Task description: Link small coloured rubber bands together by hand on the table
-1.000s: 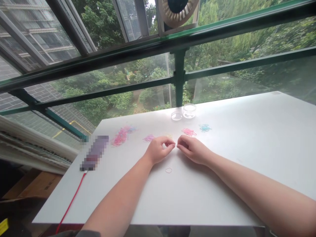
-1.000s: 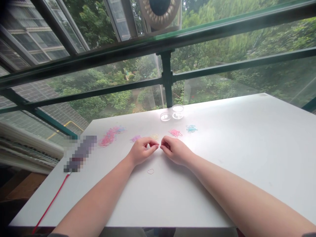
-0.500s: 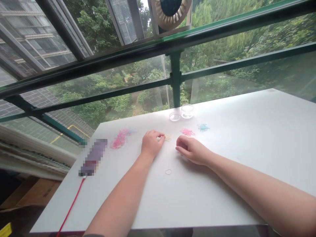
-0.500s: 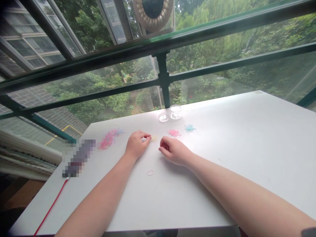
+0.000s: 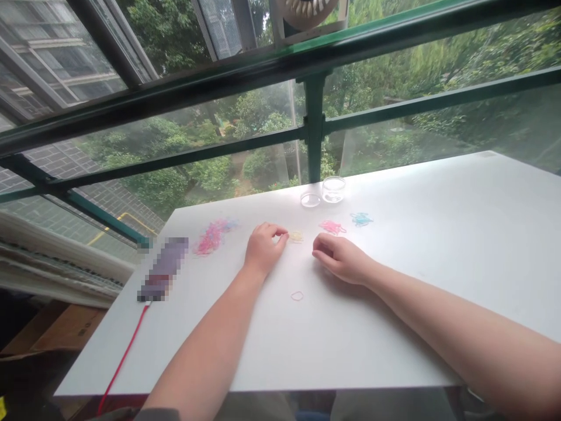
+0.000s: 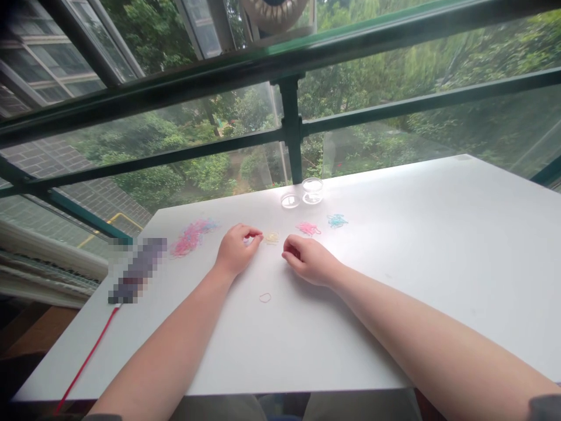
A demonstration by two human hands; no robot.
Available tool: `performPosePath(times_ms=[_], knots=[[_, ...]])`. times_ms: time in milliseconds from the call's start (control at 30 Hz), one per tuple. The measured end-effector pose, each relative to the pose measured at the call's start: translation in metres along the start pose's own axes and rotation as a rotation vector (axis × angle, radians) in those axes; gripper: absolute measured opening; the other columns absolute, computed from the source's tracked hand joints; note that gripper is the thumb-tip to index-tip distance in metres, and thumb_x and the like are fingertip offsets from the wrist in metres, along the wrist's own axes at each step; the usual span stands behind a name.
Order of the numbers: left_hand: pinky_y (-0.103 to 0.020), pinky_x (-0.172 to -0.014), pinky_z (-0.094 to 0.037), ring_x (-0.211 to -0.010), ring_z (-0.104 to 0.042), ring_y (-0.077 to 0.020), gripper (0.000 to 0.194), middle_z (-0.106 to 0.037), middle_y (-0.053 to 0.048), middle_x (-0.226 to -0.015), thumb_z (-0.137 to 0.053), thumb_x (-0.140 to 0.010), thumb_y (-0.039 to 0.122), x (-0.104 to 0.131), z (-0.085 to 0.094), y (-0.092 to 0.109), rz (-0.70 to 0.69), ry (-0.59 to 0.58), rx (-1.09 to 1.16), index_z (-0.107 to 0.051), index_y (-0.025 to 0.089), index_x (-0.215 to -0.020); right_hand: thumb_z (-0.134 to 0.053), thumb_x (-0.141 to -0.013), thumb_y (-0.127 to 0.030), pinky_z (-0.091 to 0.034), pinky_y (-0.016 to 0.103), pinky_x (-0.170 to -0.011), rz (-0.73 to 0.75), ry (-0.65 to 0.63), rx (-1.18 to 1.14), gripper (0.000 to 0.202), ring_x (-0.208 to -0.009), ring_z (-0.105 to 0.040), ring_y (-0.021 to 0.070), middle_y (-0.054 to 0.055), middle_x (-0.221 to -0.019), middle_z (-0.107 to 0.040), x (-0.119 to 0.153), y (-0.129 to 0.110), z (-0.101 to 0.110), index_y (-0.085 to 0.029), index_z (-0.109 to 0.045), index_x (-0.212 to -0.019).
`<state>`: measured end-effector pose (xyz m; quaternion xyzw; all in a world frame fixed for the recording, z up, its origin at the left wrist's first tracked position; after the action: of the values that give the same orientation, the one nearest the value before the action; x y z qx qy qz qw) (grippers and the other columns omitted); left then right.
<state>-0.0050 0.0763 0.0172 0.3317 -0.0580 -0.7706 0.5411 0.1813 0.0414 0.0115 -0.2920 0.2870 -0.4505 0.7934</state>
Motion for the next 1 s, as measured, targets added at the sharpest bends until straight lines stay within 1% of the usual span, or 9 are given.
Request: performPosePath(times_ms=[67, 100, 200, 300, 400, 633, 800, 900, 1000], knots=[[-0.029, -0.072, -0.044, -0.073, -0.055, -0.0154, 0.015, -0.062, -0.004, -0.076, -0.054, -0.079, 0.026, 0.002, 0.010, 0.004, 0.003, -0.029, 0.035, -0.066, 0.017, -0.078, -0.048, -0.080, -0.022, -0.035, 0.025, -0.055, 0.017, 0.013, 0.011, 0.007, -0.057, -0.047, 0.0120, -0.001, -0.063, -0.054, 0.001, 0.000, 0.002, -0.019, -0.051, -0.075], [-0.028, -0.070, -0.043, -0.070, -0.055, -0.0142, 0.015, -0.062, -0.003, -0.074, -0.055, -0.079, 0.027, 0.004, 0.014, 0.007, -0.024, -0.092, 0.062, -0.065, 0.016, -0.077, -0.048, -0.080, -0.022, -0.035, 0.025, -0.057, 0.031, 0.005, 0.013, 0.007, -0.059, -0.048, 0.0121, -0.001, -0.065, -0.054, 0.001, -0.001, 0.002, -0.018, -0.051, -0.075], [-0.023, -0.064, -0.042, -0.065, -0.053, -0.0114, 0.016, -0.062, -0.002, -0.070, -0.061, -0.073, 0.031, 0.013, 0.023, 0.024, -0.161, -0.486, 0.157, -0.064, 0.015, -0.069, -0.049, -0.080, -0.023, -0.035, 0.024, -0.056, 0.031, 0.025, 0.019, 0.007, -0.058, -0.046, 0.0112, -0.002, -0.064, -0.053, 0.000, 0.001, 0.004, -0.018, -0.052, -0.076], [-0.021, -0.056, -0.039, -0.061, -0.055, -0.0114, 0.024, -0.063, -0.001, -0.067, -0.068, -0.064, 0.038, 0.027, 0.026, 0.032, -0.058, -0.857, 0.181, -0.065, 0.016, -0.073, -0.050, -0.079, -0.021, -0.034, 0.023, -0.056, 0.037, 0.031, 0.018, 0.006, -0.058, -0.046, 0.0107, -0.002, -0.064, -0.052, 0.000, 0.003, 0.004, -0.018, -0.051, -0.075], [-0.021, -0.052, -0.036, -0.058, -0.055, -0.0108, 0.030, -0.064, 0.001, -0.069, -0.073, -0.056, 0.038, 0.037, 0.024, 0.036, 0.043, -1.020, 0.129, -0.066, 0.018, -0.077, -0.050, -0.079, -0.021, -0.034, 0.023, -0.055, 0.036, 0.029, 0.007, 0.006, -0.057, -0.046, 0.0102, -0.002, -0.063, -0.051, 0.000, 0.002, 0.004, -0.018, -0.051, -0.075], [-0.022, -0.050, -0.033, -0.056, -0.052, -0.0113, 0.023, -0.065, -0.001, -0.067, -0.062, -0.067, 0.041, 0.039, 0.016, 0.042, 0.030, -0.975, 0.043, -0.067, 0.019, -0.071, -0.050, -0.079, -0.022, -0.034, 0.023, -0.055, 0.034, 0.027, 0.015, 0.007, -0.057, -0.044, 0.0097, -0.003, -0.063, -0.050, 0.001, 0.002, 0.004, -0.018, -0.051, -0.074], [-0.023, -0.047, -0.031, -0.049, -0.048, -0.0105, 0.009, -0.063, 0.000, -0.060, -0.057, -0.064, 0.022, 0.043, 0.015, 0.046, -0.001, -0.947, 0.021, -0.066, 0.019, -0.064, -0.050, -0.079, -0.023, -0.033, 0.022, -0.052, 0.024, -0.013, 0.003, 0.007, -0.054, -0.043, 0.0095, -0.003, -0.060, -0.050, 0.001, 0.003, 0.002, -0.018, -0.050, -0.074], [-0.022, -0.047, -0.032, -0.049, -0.048, -0.0101, 0.007, -0.062, 0.001, -0.059, -0.057, -0.061, 0.018, 0.042, 0.010, 0.046, -0.033, -0.865, 0.088, -0.064, 0.019, -0.062, -0.049, -0.079, -0.021, -0.034, 0.022, -0.053, 0.026, -0.041, 0.003, 0.007, -0.055, -0.044, 0.0095, -0.003, -0.061, -0.051, 0.001, 0.002, 0.002, -0.019, -0.051, -0.073], [-0.021, -0.050, -0.035, -0.053, -0.050, -0.0098, 0.005, -0.060, 0.000, -0.060, -0.059, -0.064, 0.020, 0.036, 0.001, 0.041, -0.004, -0.685, 0.272, -0.063, 0.016, -0.065, -0.048, -0.077, -0.017, -0.036, 0.022, -0.054, 0.034, -0.103, -0.009, 0.006, -0.056, -0.046, 0.0096, -0.003, -0.063, -0.054, 0.002, 0.001, -0.001, -0.019, -0.054, -0.076]])
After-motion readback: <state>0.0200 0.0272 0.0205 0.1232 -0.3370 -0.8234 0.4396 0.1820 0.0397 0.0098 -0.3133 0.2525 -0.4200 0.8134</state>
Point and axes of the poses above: each hand's wrist, its own x-axis away from the middle knuckle, its own z-axis out of the back of the hand, y = z × x, the point moved 4 cm from there along -x, towards the middle knuckle
